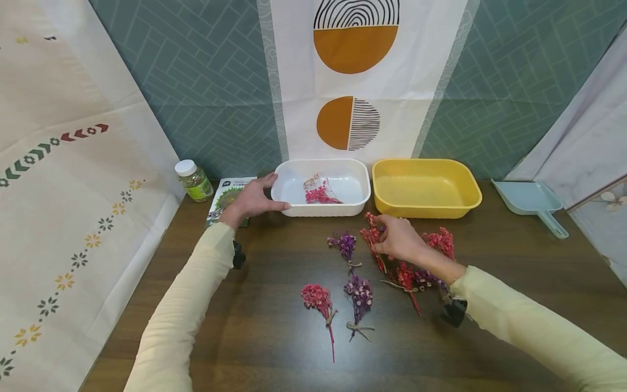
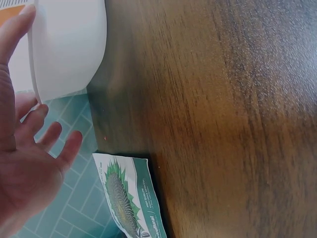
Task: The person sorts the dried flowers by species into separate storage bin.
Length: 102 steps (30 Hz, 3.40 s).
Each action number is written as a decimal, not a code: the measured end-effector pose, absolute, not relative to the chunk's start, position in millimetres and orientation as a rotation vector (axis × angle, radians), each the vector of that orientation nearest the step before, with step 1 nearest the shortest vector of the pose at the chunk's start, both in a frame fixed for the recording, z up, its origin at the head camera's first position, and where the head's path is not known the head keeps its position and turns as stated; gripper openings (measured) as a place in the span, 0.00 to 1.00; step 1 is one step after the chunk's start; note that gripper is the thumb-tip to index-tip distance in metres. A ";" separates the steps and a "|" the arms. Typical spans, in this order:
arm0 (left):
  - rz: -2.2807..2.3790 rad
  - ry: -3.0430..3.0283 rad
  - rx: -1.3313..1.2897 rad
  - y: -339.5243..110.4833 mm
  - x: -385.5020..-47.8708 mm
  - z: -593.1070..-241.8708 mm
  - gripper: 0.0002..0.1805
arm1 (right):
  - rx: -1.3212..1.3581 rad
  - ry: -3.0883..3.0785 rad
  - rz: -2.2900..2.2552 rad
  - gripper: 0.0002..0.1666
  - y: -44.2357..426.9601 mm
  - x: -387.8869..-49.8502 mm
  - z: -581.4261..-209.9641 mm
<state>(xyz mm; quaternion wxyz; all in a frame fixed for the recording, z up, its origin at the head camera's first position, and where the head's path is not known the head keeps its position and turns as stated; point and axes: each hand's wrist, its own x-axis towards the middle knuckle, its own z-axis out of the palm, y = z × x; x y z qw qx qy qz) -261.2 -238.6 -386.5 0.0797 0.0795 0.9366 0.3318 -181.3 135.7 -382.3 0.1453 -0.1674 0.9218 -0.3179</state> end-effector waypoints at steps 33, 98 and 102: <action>1.010 2.803 0.244 -238.0 -260.8 -387.4 0.59 | -0.426 2.815 -0.716 0.47 119.0 -185.8 -398.8; 0.992 2.810 0.248 -238.3 -260.2 -388.6 0.58 | -0.866 2.817 -0.950 0.43 124.7 -178.6 -339.5; 0.992 2.815 0.251 -238.2 -259.7 -388.9 0.58 | -0.921 2.832 -0.930 0.43 120.9 -187.8 -337.6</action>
